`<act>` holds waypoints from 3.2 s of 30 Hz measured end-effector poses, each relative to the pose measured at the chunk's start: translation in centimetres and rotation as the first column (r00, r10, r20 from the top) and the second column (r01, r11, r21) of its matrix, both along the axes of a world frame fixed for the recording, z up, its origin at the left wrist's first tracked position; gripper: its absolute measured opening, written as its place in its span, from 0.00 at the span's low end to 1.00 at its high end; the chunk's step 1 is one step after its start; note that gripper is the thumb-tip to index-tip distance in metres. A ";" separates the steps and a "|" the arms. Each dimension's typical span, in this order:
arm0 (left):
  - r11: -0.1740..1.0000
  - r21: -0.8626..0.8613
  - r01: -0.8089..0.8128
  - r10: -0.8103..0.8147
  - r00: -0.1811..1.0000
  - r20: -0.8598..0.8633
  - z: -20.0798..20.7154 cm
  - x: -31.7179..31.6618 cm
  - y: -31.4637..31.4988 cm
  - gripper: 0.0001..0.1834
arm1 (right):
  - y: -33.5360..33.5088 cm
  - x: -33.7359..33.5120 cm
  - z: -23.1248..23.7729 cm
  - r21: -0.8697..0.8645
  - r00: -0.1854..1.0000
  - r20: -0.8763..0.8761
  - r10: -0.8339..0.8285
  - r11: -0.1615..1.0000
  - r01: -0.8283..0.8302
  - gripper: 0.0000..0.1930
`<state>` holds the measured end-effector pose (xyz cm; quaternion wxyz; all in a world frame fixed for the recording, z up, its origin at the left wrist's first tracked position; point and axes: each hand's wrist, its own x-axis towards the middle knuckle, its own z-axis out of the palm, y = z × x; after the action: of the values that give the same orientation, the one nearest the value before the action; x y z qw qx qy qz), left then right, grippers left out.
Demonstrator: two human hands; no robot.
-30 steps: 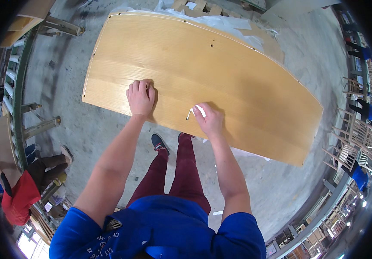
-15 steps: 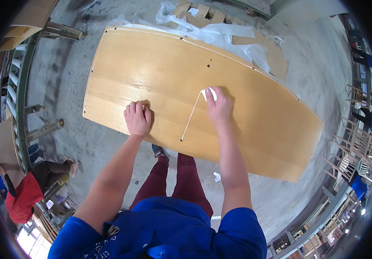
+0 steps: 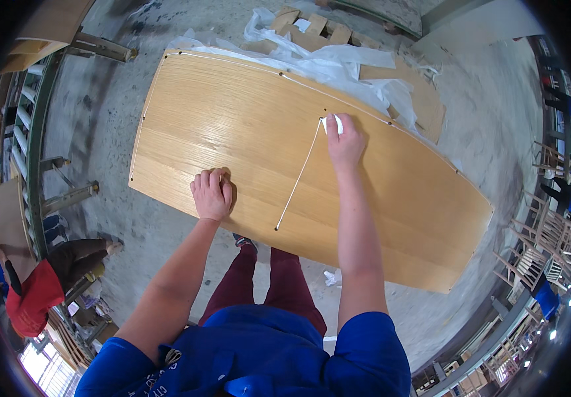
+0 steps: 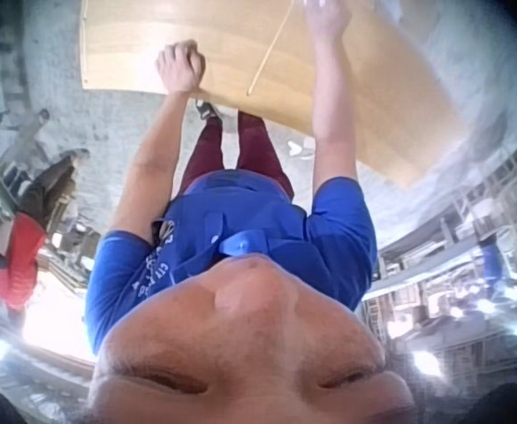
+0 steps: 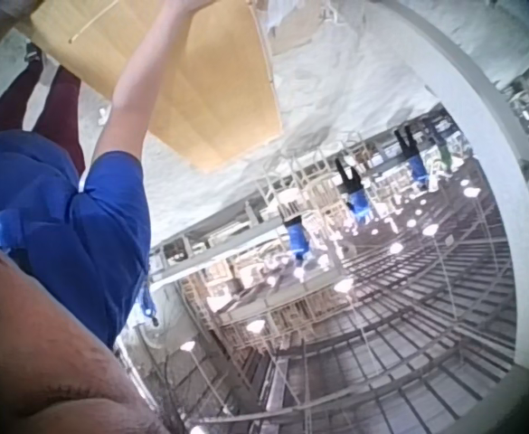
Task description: The person wipes the surface of large wooden panels with a white cloth. They move the panels on a roller conveyor, flip them over, and continue wiping different sides and edges. The person handles the panels one at a time, moving them between the conveyor and a stack on the floor.
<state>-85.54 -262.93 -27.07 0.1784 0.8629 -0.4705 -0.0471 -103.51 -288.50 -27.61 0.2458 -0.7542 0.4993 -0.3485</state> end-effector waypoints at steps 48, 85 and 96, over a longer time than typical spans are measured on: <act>0.203 0.416 -0.887 0.975 0.144 -0.169 12.7 -31.0 69.1 0.16 | 49.6 -2.0 10.2 0.545 0.895 0.443 -0.050 -0.778 -0.313 0.12; -0.838 0.080 -0.540 -0.319 0.366 -0.874 15.5 -45.3 91.4 0.10 | 95.6 -7.8 12.7 0.839 -0.259 0.544 0.798 -0.515 0.176 0.12; -0.659 -0.046 -0.751 0.036 0.030 -0.999 16.6 -33.8 104.9 0.21 | 99.4 5.7 9.1 0.960 -0.061 0.210 0.976 -0.218 -0.175 0.12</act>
<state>-119.33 -158.02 -10.45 0.7740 0.4378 0.4259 0.1669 -97.85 -189.06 -18.47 0.4970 -0.6810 0.0533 0.5352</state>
